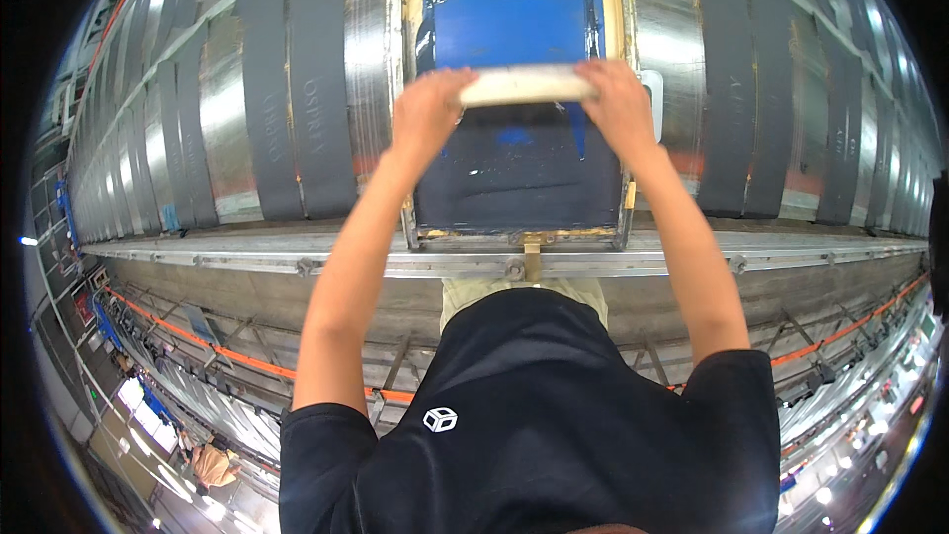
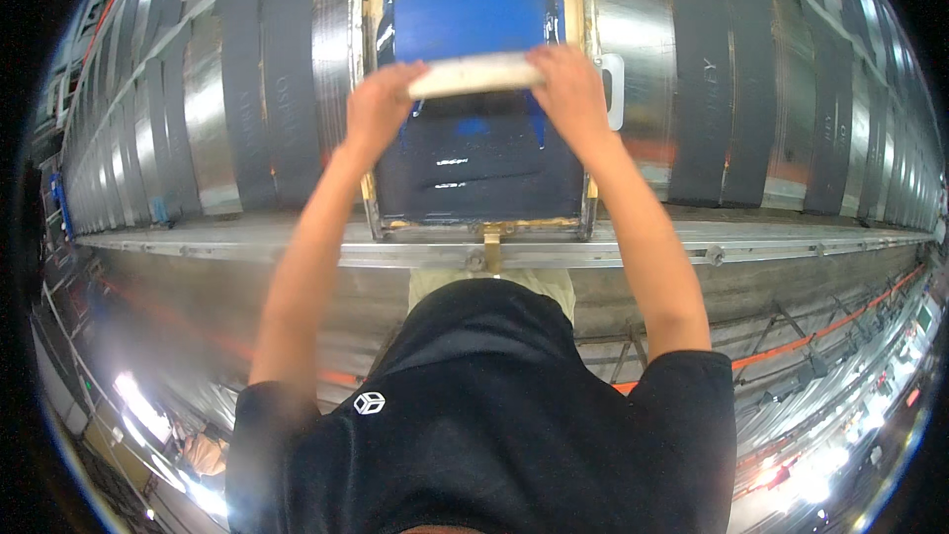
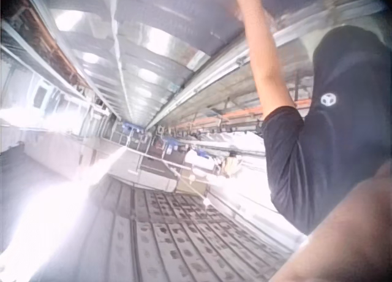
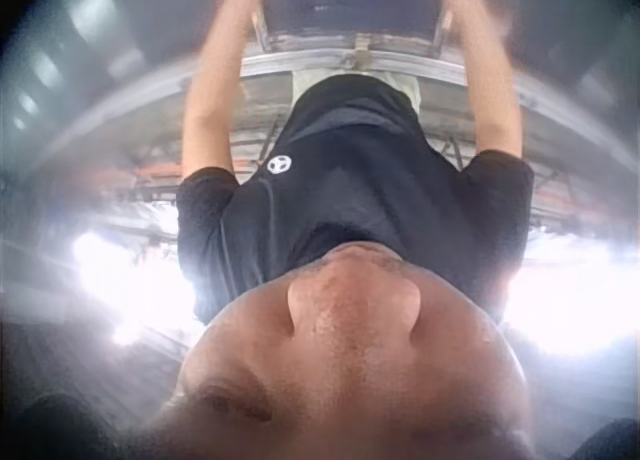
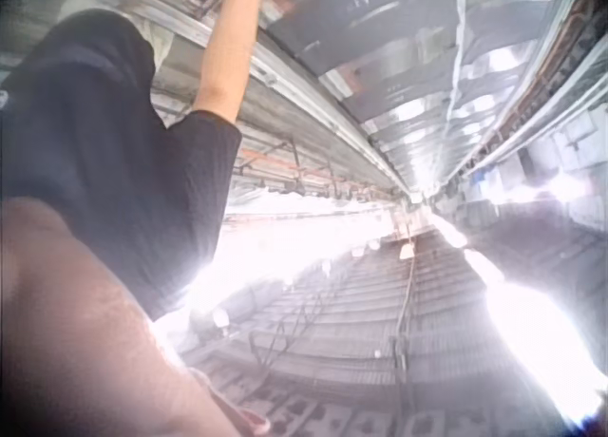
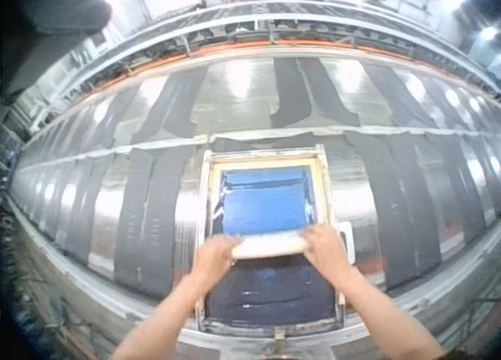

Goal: The person uses a white squeegee to spread blue ink across a screen printing frame. They repeatedly pull the ink across the mesh and then lift the frame to reveal the printed design on a dark surface below.

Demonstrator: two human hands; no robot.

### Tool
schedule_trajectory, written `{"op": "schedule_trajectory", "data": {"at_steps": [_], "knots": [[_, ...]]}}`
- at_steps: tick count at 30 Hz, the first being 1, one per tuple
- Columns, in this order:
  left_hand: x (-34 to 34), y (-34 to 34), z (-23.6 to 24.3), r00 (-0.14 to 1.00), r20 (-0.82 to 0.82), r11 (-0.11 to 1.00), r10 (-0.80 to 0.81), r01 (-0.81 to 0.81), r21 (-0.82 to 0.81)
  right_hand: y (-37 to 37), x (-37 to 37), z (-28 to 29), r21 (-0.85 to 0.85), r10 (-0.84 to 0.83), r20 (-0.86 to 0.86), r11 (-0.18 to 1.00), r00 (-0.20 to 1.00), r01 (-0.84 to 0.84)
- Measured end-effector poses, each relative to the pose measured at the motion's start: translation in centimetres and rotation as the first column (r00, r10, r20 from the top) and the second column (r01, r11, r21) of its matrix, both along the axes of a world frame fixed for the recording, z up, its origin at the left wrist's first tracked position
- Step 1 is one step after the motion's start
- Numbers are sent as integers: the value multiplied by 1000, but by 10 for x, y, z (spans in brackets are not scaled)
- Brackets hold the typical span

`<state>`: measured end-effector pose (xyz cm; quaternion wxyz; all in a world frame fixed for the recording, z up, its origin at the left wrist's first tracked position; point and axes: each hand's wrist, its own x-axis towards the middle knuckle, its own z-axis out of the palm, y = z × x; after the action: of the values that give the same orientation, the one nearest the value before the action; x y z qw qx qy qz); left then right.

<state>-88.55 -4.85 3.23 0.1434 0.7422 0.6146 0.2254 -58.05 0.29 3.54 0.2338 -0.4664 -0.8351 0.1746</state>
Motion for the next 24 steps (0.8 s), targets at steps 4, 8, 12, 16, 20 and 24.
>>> {"op": "schedule_trajectory", "data": {"at_steps": [4, 8, 12, 16, 20, 24], "knots": [[-6, 115, 9, 998, -64, 976, -22, 8, -218, 105, 3, -18, -15, -4, 113, 1000, 994, 5], [-22, 184, -3, 998, -31, 977, -55, 48, -207, 163, 3, -10, -124, -103, 72, 986, 992, 112], [-60, 186, -17, 990, -131, 988, -58, 39, -146, 103, 32, -13, -183, -329, -67, 932, 942, 313], [-39, 190, -11, 975, -12, 970, -222, 222, 101, 4, 81, -42, -281, -486, 122, 819, 865, 500], [-29, 169, 7, 976, 129, 984, -176, 178, -5, 14, 71, -53, -360, -629, 41, 716, 777, 598], [-26, 149, 22, 993, -26, 990, -117, 114, -83, 8, 66, -66, -265, -632, -84, 760, 771, 594]]}}
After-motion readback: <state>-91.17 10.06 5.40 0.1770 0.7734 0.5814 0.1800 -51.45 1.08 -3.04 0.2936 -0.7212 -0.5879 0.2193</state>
